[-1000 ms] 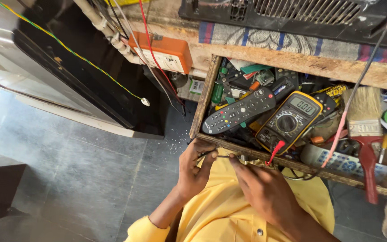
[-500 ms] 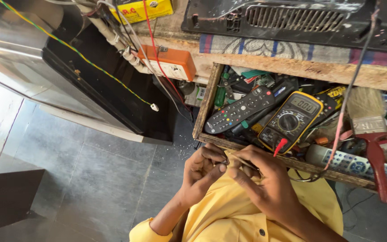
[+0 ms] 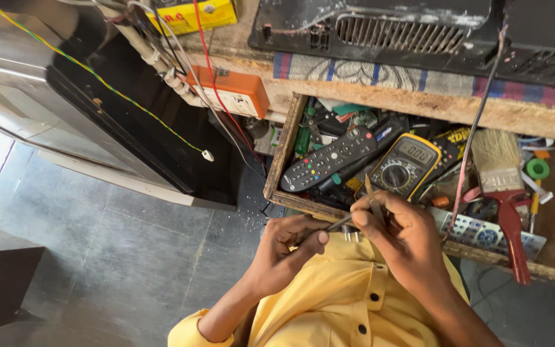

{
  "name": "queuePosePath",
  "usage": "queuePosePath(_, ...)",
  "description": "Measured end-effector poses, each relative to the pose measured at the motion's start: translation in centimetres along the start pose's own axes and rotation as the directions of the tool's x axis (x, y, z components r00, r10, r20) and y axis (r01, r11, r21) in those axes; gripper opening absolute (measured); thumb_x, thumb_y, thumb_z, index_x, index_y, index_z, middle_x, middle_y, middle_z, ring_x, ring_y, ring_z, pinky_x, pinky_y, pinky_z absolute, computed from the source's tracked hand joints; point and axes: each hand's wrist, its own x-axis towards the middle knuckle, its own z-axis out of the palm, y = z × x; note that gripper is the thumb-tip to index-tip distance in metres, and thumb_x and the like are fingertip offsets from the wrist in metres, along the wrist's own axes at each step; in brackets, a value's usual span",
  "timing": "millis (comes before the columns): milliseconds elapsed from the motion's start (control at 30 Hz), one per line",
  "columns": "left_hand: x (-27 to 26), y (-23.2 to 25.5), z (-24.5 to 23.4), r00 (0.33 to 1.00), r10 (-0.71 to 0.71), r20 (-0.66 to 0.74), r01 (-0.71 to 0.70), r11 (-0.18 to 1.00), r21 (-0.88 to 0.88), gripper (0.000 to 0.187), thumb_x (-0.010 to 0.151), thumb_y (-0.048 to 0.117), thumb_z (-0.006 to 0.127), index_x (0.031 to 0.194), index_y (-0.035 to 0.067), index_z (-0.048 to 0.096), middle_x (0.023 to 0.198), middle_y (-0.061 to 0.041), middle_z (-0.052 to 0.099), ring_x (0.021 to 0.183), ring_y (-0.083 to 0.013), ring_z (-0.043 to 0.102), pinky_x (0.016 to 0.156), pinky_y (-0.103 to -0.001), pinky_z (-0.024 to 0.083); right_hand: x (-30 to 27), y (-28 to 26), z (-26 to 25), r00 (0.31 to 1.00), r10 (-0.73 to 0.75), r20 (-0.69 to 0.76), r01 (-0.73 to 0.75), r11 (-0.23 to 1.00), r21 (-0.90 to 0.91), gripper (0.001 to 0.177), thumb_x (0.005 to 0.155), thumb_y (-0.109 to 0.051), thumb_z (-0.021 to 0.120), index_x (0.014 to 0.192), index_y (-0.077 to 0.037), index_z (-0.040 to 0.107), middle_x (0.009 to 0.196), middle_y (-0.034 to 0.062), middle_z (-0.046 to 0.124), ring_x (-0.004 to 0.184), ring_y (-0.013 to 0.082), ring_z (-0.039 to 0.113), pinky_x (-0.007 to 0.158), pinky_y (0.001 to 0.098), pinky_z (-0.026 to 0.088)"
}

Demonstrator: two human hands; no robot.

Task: The person strips the insulation from the ends of several wires using a small knife. They then connect the exposed wire ends to a small white connector and insert the connector into a slot on an electronic device.

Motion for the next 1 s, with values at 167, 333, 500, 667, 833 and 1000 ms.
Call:
queuePosePath(167,0.7,0.8,-0.2,0.986,-0.063,-0.154,0.049,0.994,-0.094,0.019,0.098,0.012,0.069,0.106,-0.005,0.073,0.072,0.002,0.063,0.065,-0.0012,0.05,0.056,-0.02,0.038,-2.3,0.0,-0.3,0.987,0.133,-0.092,-0.146,0.978,-0.146,0.027,0.101,-0.01,0.057,0.121,-0.004,0.075,0.075,0.0003,0.065,0.063,0.0055,0.052,0.054,0.0226,0.043)
queuePosePath(333,0.9,0.2,0.2,0.986,-0.039,-0.161,0.021,0.994,-0.111,0.017,0.098,0.01,0.07,0.102,-0.006,0.072,0.073,0.004,0.063,0.066,0.0,0.05,0.056,-0.021,0.038,-3.5,1.1,1.2,0.931,-0.361,-0.054,0.269,0.779,-0.567,0.019,0.092,-0.005,0.067,0.109,0.002,0.071,0.091,0.0141,0.073,0.077,0.0226,0.071,0.068,0.0316,0.054)
queuePosePath(500,0.8,0.6,0.5,0.984,-0.024,-0.176,0.02,1.0,-0.024,0.016,0.098,0.009,0.069,0.099,-0.007,0.073,0.068,0.005,0.055,0.061,-0.0004,0.041,0.051,-0.022,0.032,-3.4,0.8,2.2,0.886,-0.464,-0.014,0.369,0.721,-0.586,0.021,0.09,-0.003,0.071,0.11,0.002,0.069,0.094,0.016,0.074,0.079,0.0292,0.075,0.07,0.0349,0.056)
queuePosePath(667,1.0,1.0,0.8,0.986,-0.021,-0.166,0.018,1.0,-0.022,0.015,0.098,0.008,0.069,0.101,-0.006,0.073,0.068,0.007,0.056,0.061,0.0003,0.04,0.05,-0.022,0.032,-3.2,0.6,2.4,0.917,-0.397,0.029,0.325,0.704,-0.631,0.028,0.087,0.0,0.072,0.115,0.001,0.072,0.082,0.0129,0.071,0.061,0.0255,0.067,0.057,0.0349,0.052)
queuePosePath(833,1.1,1.4,0.8,0.984,0.0,-0.176,0.01,0.998,0.057,0.015,0.097,0.008,0.07,0.103,-0.005,0.074,0.063,0.006,0.052,0.057,-0.0002,0.035,0.048,-0.023,0.027,-3.0,0.9,2.5,0.906,-0.421,0.055,0.356,0.683,-0.637,0.035,0.086,0.001,0.071,0.121,0.0,0.069,0.085,0.0122,0.071,0.062,0.0235,0.068,0.057,0.0346,0.054)
queuePosePath(1000,1.2,1.6,0.8,0.983,0.018,-0.182,-0.009,0.999,0.047,0.014,0.097,0.007,0.07,0.104,-0.005,0.074,0.064,0.006,0.053,0.058,-0.0003,0.036,0.048,-0.023,0.028,-3.0,1.1,2.4,0.895,-0.435,0.099,0.39,0.656,-0.646,0.039,0.085,0.003,0.07,0.124,0.003,0.068,0.086,0.0132,0.07,0.064,0.0249,0.069,0.059,0.0355,0.054)
